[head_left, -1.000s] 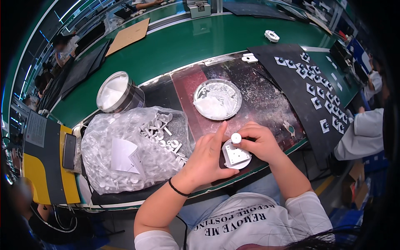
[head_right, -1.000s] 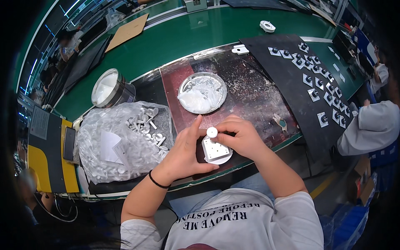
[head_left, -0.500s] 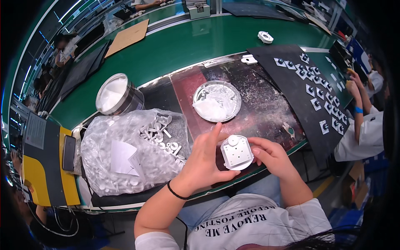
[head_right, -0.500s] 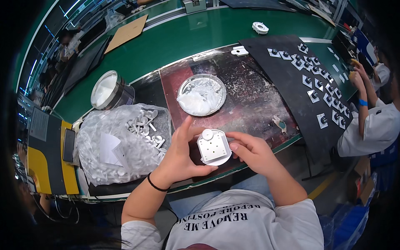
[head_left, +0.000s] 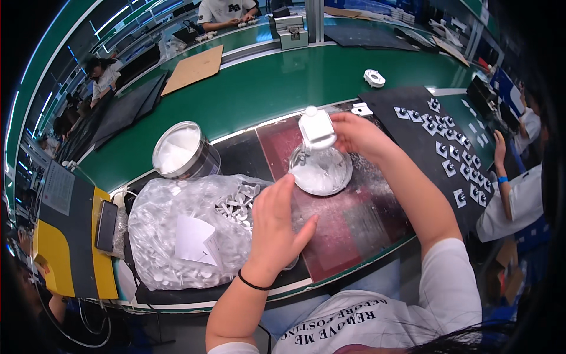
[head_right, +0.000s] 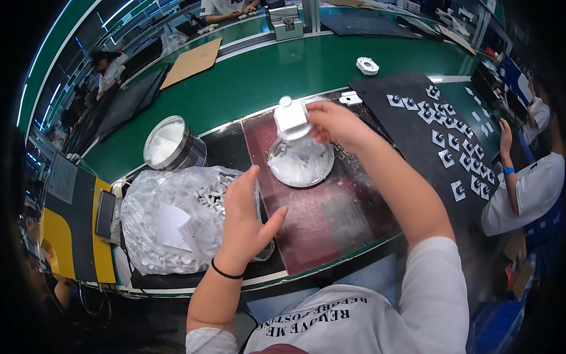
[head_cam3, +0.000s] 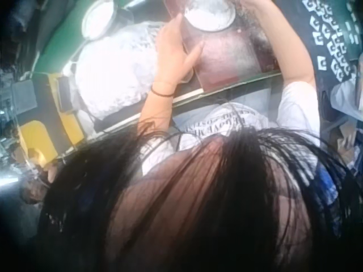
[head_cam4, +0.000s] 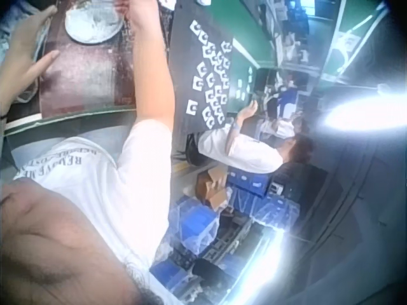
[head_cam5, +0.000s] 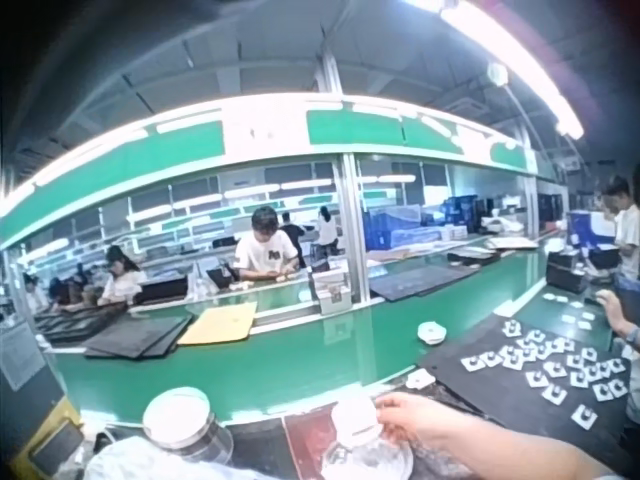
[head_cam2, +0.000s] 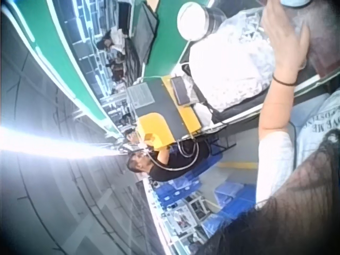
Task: The person assembles small white plastic components at a factory workstation. They pick up a base unit, apply a white substance from a metal dish to a small cylindrical piece, and insert it into the base. The person repeats this process for multiple units, placing the finished assemblies on a black mat.
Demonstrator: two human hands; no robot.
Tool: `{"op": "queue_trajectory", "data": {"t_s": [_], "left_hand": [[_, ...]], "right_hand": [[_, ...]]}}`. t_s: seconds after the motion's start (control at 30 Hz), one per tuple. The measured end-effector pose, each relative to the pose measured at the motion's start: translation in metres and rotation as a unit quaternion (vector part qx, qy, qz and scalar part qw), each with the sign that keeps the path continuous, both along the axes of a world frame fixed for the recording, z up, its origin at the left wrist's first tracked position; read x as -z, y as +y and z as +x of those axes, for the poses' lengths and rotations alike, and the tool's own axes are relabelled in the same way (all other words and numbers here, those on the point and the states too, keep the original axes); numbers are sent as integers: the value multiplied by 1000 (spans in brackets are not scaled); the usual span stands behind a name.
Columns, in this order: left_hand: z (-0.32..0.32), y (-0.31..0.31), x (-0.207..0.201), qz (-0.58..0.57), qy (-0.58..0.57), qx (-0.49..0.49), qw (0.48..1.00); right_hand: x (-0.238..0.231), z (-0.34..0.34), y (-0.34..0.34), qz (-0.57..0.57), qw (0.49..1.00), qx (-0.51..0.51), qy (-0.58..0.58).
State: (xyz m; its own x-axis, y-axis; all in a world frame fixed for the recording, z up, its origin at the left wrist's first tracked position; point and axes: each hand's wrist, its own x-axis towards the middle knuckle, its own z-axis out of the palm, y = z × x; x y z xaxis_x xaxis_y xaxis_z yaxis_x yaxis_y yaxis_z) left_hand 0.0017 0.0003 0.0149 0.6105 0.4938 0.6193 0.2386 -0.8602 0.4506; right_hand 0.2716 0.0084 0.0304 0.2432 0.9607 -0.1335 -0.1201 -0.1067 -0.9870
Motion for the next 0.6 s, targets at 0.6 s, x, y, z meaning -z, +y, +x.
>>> {"op": "queue_trajectory", "data": {"t_s": [0.6], "left_hand": [[7,6,16,6,7,36,999]], "right_hand": [[44,85,160,35,986,163,14]]}}
